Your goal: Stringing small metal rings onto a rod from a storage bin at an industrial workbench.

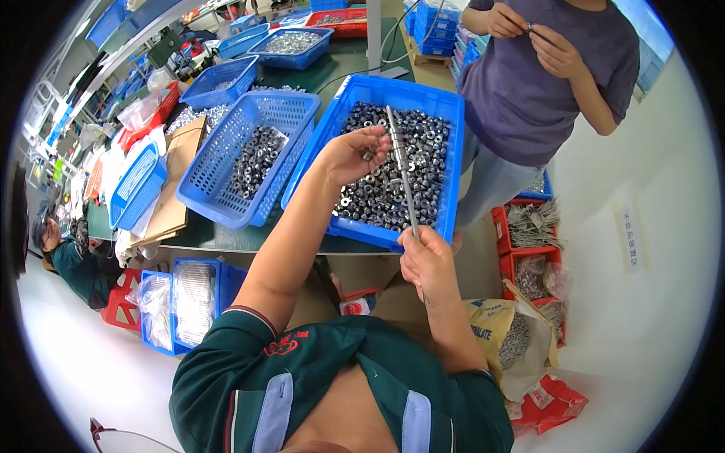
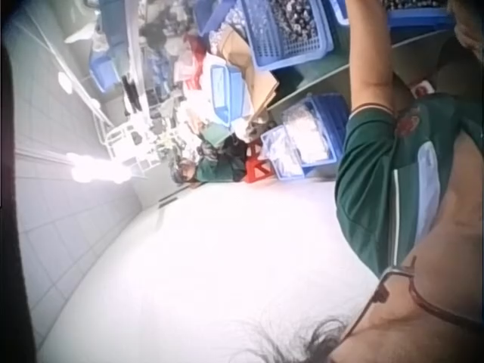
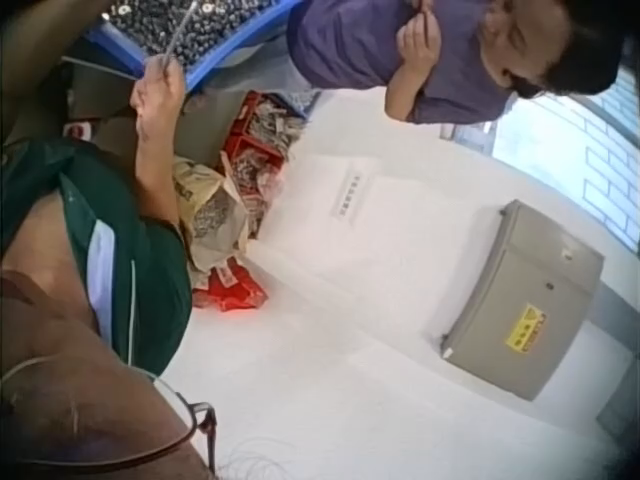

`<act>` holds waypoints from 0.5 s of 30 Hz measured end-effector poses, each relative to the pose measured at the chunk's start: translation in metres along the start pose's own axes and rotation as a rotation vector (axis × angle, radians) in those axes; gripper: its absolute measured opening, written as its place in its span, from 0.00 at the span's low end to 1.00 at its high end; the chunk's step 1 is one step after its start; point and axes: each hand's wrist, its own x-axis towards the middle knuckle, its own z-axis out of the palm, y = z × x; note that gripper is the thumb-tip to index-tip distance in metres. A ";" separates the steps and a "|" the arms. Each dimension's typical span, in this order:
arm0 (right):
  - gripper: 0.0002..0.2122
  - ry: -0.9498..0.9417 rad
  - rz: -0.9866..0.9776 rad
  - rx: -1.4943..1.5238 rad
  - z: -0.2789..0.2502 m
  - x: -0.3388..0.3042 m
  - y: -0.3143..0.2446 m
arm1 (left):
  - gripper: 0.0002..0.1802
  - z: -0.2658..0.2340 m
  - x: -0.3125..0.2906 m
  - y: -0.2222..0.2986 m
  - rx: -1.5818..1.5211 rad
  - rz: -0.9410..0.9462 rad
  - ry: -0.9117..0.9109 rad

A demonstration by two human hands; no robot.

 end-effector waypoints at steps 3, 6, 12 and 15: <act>0.07 0.012 0.023 -0.006 -0.006 -0.012 0.004 | 0.09 -0.001 0.002 0.002 -0.010 0.019 0.073; 0.07 0.018 0.072 -0.006 -0.012 -0.022 0.010 | 0.10 -0.002 -0.001 0.006 -0.063 0.030 0.068; 0.07 -0.064 0.114 0.000 -0.017 -0.029 0.014 | 0.14 -0.005 -0.002 0.006 -0.027 0.007 -0.055; 0.06 -0.072 0.116 -0.016 -0.017 -0.029 0.013 | 0.14 0.001 -0.006 0.006 0.011 0.000 -0.080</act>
